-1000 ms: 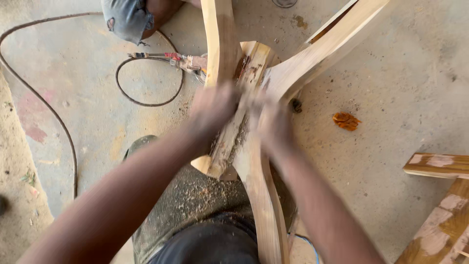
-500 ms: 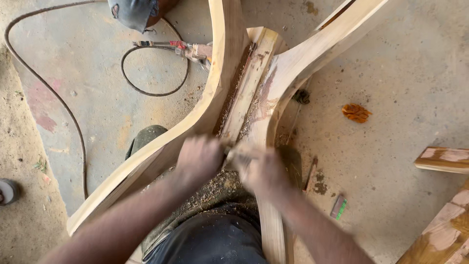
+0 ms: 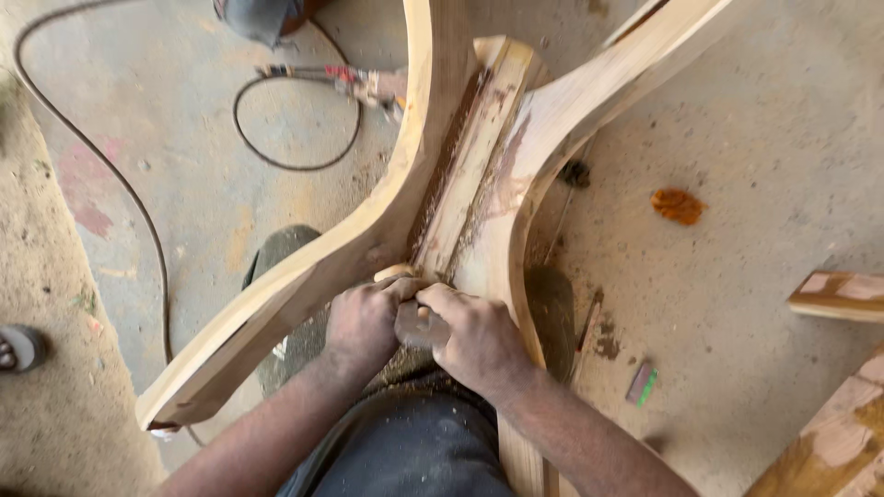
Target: The person uses a hand plane to smooth and shape a curved wooden furniture leg. They repeatedly draw the plane along the wood's surface, remove shavings, and apply a dark liquid finish with a brush to the same area.
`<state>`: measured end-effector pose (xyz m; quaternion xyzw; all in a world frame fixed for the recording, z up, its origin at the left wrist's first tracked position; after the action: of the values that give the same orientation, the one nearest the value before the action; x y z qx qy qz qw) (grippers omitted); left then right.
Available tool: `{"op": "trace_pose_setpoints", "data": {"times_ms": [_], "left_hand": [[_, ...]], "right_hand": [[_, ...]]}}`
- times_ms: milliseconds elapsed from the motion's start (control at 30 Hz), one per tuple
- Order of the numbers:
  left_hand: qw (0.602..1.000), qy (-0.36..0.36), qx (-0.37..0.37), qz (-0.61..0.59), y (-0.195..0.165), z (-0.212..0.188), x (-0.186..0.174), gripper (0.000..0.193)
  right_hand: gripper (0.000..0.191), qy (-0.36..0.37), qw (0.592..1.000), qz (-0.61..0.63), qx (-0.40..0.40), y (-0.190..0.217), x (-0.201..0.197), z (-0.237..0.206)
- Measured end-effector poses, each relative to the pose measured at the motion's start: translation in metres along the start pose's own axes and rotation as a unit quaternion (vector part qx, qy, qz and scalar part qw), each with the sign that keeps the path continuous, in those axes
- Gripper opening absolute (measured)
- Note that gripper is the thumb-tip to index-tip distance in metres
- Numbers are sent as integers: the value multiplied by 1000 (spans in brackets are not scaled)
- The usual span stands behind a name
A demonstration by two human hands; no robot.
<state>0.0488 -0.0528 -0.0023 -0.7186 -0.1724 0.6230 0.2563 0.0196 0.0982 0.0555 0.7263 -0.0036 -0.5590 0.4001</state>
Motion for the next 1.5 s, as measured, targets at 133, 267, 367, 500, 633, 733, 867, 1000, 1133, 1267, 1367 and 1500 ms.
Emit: {"op": "trace_pose_setpoints", "data": {"times_ms": [133,267,367,500,633,733,867,1000,1133,1267,1367,1500], "left_hand": [[995,51,-86,8,-4,92,-14,29],[1000,-21,-14,18,-25,152,-33,24],[994,-84,51,48,-24,83,-25,31],[998,57,-15,13,-4,4,0,42],[990,120,-72,29,-12,94,-16,32],[1000,11,-26,10,-41,207,-53,34],[996,-64,61,-10,-60,283,-78,21],[995,-77,61,-20,-49,290,-65,22],[997,-46,59,15,-38,241,-41,26],[991,-43,119,31,-28,116,-26,30],[978,178,7,107,-9,70,-6,39],[996,83,-26,35,-14,146,-36,33]], "right_hand": [[17,-65,998,-20,4,-35,-38,52],[16,-158,987,-36,-16,-44,-62,87],[14,-139,985,-60,-79,-16,-41,47],[11,-43,998,-25,-43,0,-5,-6],[15,-95,992,-3,-82,-43,-40,39],[19,-203,978,-18,-35,-85,-85,113],[30,-221,972,-7,86,-119,-112,171],[34,-280,958,-67,21,-125,-103,172],[28,-273,962,-25,15,-110,-77,128],[13,-224,972,-51,-47,-43,-37,42],[13,-76,994,68,36,-29,-20,18],[26,-142,988,25,-46,-54,-62,77]]}}
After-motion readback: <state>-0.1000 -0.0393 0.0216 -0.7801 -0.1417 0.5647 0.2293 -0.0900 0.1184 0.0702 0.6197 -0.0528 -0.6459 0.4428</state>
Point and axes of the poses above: each hand's wrist, its own z-axis towards the middle knuckle, its own x-axis out of the palm, y = z × x, the point moved 4 cm from there along z, towards the middle knuckle, and after that the axes turned 6 degrees about -z, right-handed, at the moved point
